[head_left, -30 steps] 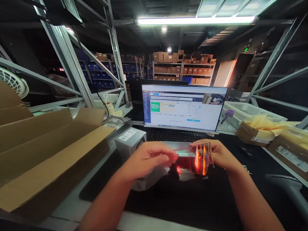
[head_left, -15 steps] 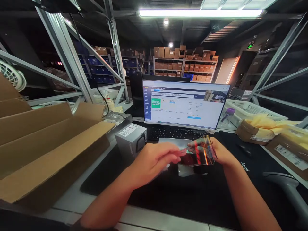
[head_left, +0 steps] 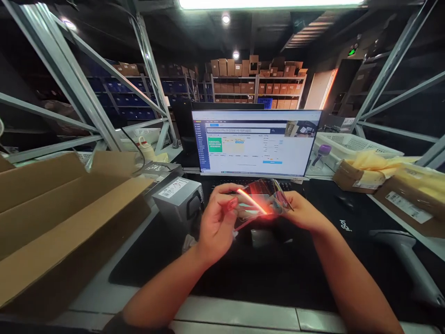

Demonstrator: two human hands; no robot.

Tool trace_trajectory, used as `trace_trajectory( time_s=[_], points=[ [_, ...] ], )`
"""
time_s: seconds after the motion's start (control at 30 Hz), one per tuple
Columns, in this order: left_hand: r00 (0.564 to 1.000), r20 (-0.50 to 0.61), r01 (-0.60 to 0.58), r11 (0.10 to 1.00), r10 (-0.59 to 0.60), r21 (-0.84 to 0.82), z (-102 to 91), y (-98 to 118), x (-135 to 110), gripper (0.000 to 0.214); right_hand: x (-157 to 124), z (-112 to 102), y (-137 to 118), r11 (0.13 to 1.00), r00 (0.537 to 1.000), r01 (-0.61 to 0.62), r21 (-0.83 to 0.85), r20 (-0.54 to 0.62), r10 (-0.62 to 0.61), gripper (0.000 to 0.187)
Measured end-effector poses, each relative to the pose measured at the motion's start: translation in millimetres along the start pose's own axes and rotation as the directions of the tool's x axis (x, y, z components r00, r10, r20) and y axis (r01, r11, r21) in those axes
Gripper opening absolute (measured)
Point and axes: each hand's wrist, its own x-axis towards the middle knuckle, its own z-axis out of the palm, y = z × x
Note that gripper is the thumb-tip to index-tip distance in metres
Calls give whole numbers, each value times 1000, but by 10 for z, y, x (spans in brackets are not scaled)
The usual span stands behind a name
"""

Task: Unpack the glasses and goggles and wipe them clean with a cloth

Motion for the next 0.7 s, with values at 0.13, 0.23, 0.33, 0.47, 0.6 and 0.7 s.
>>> trace_trajectory(
  time_s=[0.13,0.23,0.33,0.47,0.6,0.7],
  points=[
    [997,-30,76,987,-72,140,-57,-58,97,13,-34,-163,14,995,998,-33,90,-43,37,48],
    [982,-75,175,984,-171,45,-58,-101,154,15,-123,-267,-27,999,997,-21,36,-79,24,43],
    [969,-21,245,969,-245,18,-47,-126,158,18,-264,-347,-121,997,986,20,-74,-162,-32,37],
    [948,94,293,948,-305,122,-19,-202,130,25,-483,-478,-256,977,962,27,-210,-260,-83,34],
    [915,177,230,828,-363,511,129,-345,132,41,-662,-624,-358,965,887,13,-262,-443,-132,34],
    [736,361,-17,518,-573,855,391,-440,127,35,-755,-705,-398,966,767,4,-260,-618,-170,29]
  ],
)
